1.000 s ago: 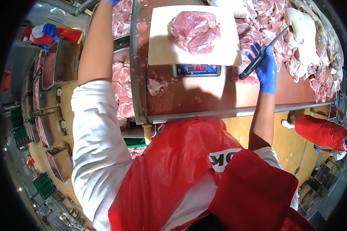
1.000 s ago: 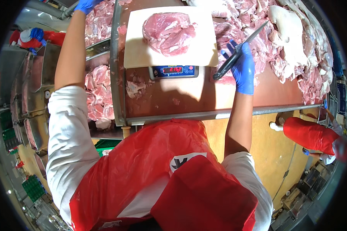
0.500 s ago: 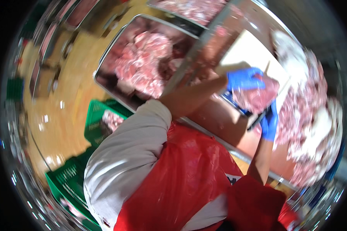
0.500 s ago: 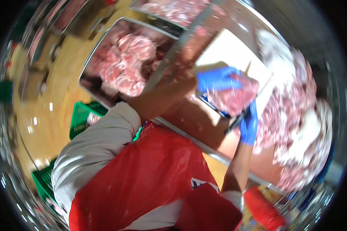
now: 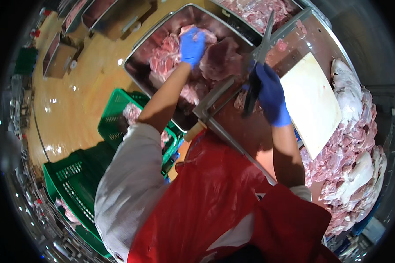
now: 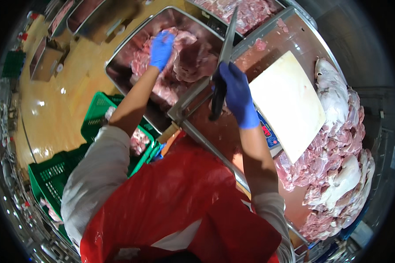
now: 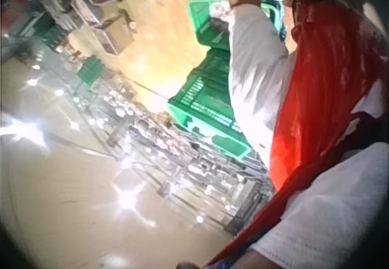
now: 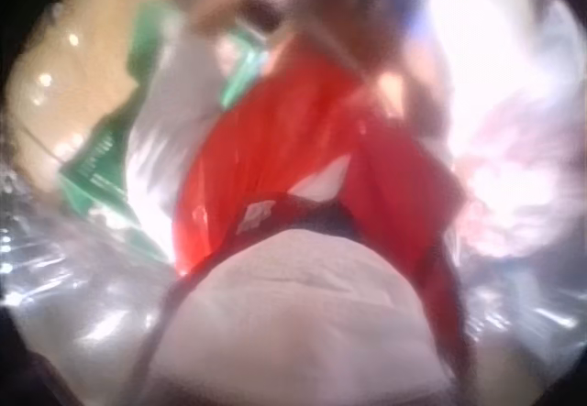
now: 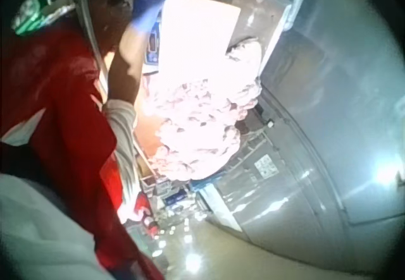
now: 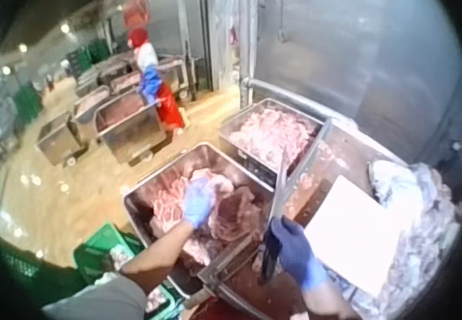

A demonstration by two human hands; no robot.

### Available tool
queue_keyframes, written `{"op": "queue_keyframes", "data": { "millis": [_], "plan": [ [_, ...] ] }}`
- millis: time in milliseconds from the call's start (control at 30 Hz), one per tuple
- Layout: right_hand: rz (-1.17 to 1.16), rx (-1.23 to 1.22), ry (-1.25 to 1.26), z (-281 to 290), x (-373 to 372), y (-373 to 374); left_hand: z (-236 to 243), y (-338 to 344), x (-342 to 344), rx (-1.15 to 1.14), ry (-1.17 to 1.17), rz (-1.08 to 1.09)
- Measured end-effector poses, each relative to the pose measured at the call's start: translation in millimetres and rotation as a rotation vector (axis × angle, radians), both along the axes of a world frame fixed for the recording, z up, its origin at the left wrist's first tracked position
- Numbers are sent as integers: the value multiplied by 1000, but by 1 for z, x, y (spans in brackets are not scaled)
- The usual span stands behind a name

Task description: The person cuts raw meat on a white cutting board using a knife, then places the cut pieces into a green basket. The person repeatedly weighs portions on a digital scale and trims them to target weight before transferring them.

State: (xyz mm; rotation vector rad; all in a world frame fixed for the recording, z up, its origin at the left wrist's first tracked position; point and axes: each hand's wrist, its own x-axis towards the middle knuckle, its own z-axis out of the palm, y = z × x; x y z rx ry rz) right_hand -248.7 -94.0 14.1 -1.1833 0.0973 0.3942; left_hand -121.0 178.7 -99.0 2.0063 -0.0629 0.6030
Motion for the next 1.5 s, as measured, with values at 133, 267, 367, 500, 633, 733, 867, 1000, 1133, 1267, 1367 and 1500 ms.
{"op": "queue_keyframes", "data": {
  "millis": [133, 267, 367, 500, 633, 733, 867, 1000, 1133, 1267, 1367, 1500],
  "plan": [
    [-14, -177, -7, -6, -75, -58, 68, 4, 8, 12, -47, 44],
    [-202, -286, 268, -35, -198, -160, 61, -90, -37, -58, 255, -805],
    [-546, -81, 340, -42, -296, -221, 85, -220, -134, -17, 597, -1427],
    [-1006, -297, 431, -57, -414, -278, 78, -371, -272, 377, 522, -1846],
    [-1229, -383, 437, -99, -492, -301, 37, -481, -352, 865, 19, -1665],
    [-1272, -306, 425, -133, -532, -338, 2, -582, -349, 927, -215, -1221],
    [-1256, -245, 422, -141, -543, -373, -33, -618, -317, 873, 143, -1030],
    [-1185, -67, 280, -156, -541, -398, -32, -598, -361, 914, 120, -971],
    [-1075, 52, 270, -175, -526, -419, -23, -618, -411, 886, 180, -919],
    [-1107, 11, 222, -185, -519, -446, -26, -628, -454, 759, 162, -1098],
    [-1138, 15, 227, -180, -520, -479, -12, -624, -445, 311, 458, -1484],
    [-1239, 33, 257, -176, -521, -505, 14, -625, -366, 592, -76, -1131]
  ]
}}
